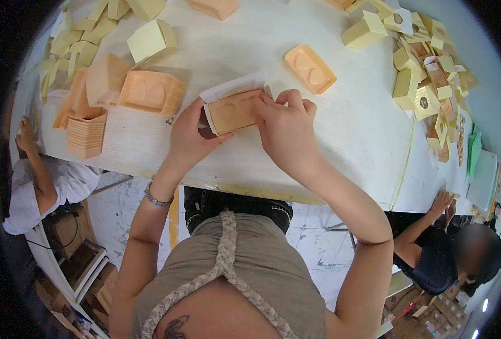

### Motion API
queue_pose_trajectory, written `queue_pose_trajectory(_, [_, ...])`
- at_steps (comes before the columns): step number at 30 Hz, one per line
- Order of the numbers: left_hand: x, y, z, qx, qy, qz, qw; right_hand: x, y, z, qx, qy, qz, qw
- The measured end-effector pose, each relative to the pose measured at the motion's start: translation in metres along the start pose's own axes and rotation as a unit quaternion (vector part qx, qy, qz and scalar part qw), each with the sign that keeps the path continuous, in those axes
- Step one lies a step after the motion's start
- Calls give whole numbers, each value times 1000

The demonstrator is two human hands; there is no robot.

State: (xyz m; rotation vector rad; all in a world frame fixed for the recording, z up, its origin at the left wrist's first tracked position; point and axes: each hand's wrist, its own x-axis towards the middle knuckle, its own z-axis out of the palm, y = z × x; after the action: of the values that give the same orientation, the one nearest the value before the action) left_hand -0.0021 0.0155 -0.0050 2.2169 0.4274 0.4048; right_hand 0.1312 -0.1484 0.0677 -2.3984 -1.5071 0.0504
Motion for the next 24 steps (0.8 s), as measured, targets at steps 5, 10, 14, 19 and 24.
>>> queue_pose_trajectory(5, [-1,3,0,-14,-4,-1,1000,-24,-7,9,-184,83,-77,976])
queue_pose_trajectory(10, [0,5,2,54,40,73,995,-23,12,12,-153,75,-97,981])
queue_pose_trajectory(14, [1,3,1,52,26,51,997,-4,6,0,-130,-27,-22,991])
queue_pose_trajectory(19, [8,6,-1,-5,-15,-4,1000,-9,-14,-2,-137,-27,-80,987])
queue_pose_trajectory(24, [8,9,-4,51,-15,61,997,1,-31,17,-86,-87,-95,988])
